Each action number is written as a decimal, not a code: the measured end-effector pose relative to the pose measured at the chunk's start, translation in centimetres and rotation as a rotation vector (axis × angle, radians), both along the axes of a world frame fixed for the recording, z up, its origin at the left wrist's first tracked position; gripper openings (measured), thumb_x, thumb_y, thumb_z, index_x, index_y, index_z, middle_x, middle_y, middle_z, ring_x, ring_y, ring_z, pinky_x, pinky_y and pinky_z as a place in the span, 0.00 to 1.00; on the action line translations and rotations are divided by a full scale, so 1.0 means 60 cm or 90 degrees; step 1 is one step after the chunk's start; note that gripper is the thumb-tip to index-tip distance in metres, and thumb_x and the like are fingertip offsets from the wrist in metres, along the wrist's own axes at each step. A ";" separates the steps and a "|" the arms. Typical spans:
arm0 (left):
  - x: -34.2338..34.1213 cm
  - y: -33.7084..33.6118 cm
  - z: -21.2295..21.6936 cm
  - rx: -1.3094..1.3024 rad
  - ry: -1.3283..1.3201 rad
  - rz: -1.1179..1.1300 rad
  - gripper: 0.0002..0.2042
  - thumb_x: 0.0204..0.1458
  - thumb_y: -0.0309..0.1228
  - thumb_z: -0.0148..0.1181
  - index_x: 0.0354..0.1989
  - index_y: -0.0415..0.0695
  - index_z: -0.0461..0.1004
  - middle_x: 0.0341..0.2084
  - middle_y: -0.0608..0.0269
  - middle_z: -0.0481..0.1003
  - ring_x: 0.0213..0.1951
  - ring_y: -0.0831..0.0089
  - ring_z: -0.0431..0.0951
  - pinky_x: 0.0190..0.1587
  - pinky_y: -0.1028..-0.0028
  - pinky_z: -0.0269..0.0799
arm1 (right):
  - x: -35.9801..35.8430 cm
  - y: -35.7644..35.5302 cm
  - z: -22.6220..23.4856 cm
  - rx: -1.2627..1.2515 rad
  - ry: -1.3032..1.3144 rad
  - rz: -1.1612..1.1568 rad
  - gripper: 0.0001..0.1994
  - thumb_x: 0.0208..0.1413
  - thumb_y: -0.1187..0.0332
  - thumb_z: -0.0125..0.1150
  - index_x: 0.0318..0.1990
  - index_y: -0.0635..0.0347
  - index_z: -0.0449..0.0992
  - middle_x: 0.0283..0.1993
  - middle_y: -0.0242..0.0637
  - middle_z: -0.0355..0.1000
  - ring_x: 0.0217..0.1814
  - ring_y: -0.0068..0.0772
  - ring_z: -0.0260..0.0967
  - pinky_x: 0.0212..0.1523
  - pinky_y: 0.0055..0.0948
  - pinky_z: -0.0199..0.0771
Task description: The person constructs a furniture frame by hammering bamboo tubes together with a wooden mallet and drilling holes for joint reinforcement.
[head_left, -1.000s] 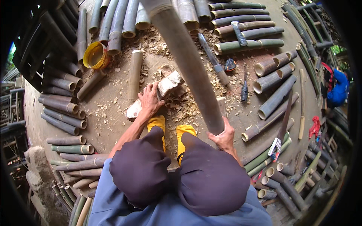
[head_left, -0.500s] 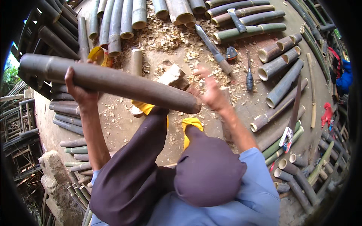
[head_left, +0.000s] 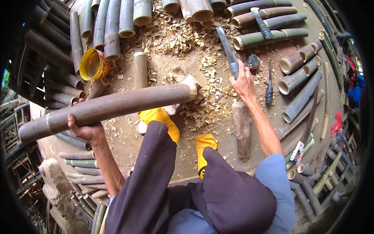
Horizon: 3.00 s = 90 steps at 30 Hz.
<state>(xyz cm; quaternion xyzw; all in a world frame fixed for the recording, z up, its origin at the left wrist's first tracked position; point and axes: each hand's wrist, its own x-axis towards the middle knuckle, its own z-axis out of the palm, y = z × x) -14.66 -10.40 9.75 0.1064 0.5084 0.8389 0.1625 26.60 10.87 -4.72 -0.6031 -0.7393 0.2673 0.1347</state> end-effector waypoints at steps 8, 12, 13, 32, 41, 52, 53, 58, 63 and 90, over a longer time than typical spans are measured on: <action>0.005 0.010 0.060 -0.008 0.030 -0.075 0.24 0.44 0.44 0.58 0.45 0.41 0.65 0.40 0.54 0.70 0.46 0.57 0.70 0.56 0.55 0.63 | -0.082 -0.215 0.113 -0.180 0.339 -0.009 0.25 0.53 0.66 0.52 0.57 0.67 0.57 0.37 0.48 0.71 0.28 0.38 0.73 0.26 0.31 0.80; 0.031 0.020 0.095 0.021 0.117 -0.047 0.23 0.43 0.43 0.56 0.45 0.42 0.64 0.39 0.58 0.67 0.48 0.58 0.69 0.57 0.55 0.62 | -0.101 -0.223 0.099 -0.131 0.283 0.098 0.24 0.53 0.66 0.59 0.54 0.67 0.60 0.36 0.52 0.73 0.36 0.44 0.77 0.31 0.36 0.79; 0.034 0.019 0.101 0.016 0.133 -0.045 0.23 0.43 0.44 0.56 0.45 0.42 0.64 0.39 0.57 0.67 0.48 0.58 0.69 0.57 0.55 0.62 | -0.110 -0.221 0.116 -0.076 0.314 0.103 0.25 0.52 0.65 0.61 0.54 0.67 0.60 0.36 0.51 0.73 0.35 0.44 0.77 0.31 0.35 0.78; 0.060 0.045 0.112 0.034 0.210 -0.087 0.31 0.37 0.45 0.54 0.50 0.40 0.61 0.43 0.58 0.66 0.46 0.61 0.66 0.59 0.56 0.57 | -0.117 -0.194 0.051 -0.090 0.160 0.170 0.18 0.53 0.66 0.61 0.43 0.66 0.59 0.29 0.49 0.74 0.28 0.45 0.76 0.23 0.37 0.79; 0.059 0.036 0.122 -0.001 0.194 -0.121 0.33 0.33 0.46 0.56 0.51 0.45 0.59 0.44 0.61 0.64 0.45 0.62 0.66 0.57 0.56 0.57 | -0.118 -0.223 0.057 -0.081 0.309 0.087 0.18 0.52 0.66 0.61 0.43 0.65 0.60 0.27 0.47 0.74 0.29 0.44 0.77 0.25 0.36 0.77; 0.015 0.001 0.110 0.108 0.221 -0.260 0.42 0.32 0.53 0.55 0.57 0.40 0.57 0.51 0.54 0.62 0.45 0.60 0.68 0.57 0.56 0.57 | -0.120 -0.206 0.048 -0.191 0.259 0.130 0.19 0.51 0.64 0.63 0.43 0.65 0.62 0.27 0.45 0.74 0.27 0.41 0.77 0.25 0.35 0.79; 0.016 0.003 0.103 0.084 0.229 -0.238 0.42 0.32 0.52 0.55 0.57 0.40 0.57 0.51 0.53 0.62 0.46 0.60 0.67 0.56 0.56 0.57 | -0.111 -0.199 0.041 -0.267 0.232 0.106 0.19 0.52 0.64 0.63 0.43 0.66 0.62 0.26 0.45 0.74 0.27 0.41 0.76 0.25 0.35 0.79; 0.010 0.002 0.112 0.020 0.301 -0.229 0.41 0.31 0.50 0.57 0.55 0.39 0.57 0.49 0.55 0.62 0.47 0.60 0.64 0.59 0.59 0.54 | -0.116 -0.208 0.097 -0.134 0.355 0.109 0.16 0.53 0.67 0.60 0.42 0.65 0.60 0.25 0.42 0.72 0.23 0.34 0.73 0.22 0.31 0.76; -0.008 -0.015 0.118 0.148 0.160 -0.442 0.37 0.37 0.46 0.58 0.55 0.36 0.57 0.49 0.49 0.62 0.53 0.54 0.63 0.61 0.52 0.50 | -0.105 -0.207 0.018 -0.171 0.266 0.141 0.18 0.50 0.65 0.62 0.40 0.66 0.61 0.25 0.49 0.73 0.26 0.43 0.76 0.23 0.37 0.77; -0.072 -0.049 0.127 0.083 0.105 -0.113 0.31 0.42 0.46 0.53 0.49 0.32 0.62 0.42 0.47 0.68 0.50 0.55 0.68 0.64 0.57 0.55 | -0.141 -0.201 0.155 0.060 0.418 0.086 0.20 0.51 0.64 0.63 0.46 0.64 0.63 0.29 0.45 0.73 0.31 0.43 0.77 0.30 0.33 0.78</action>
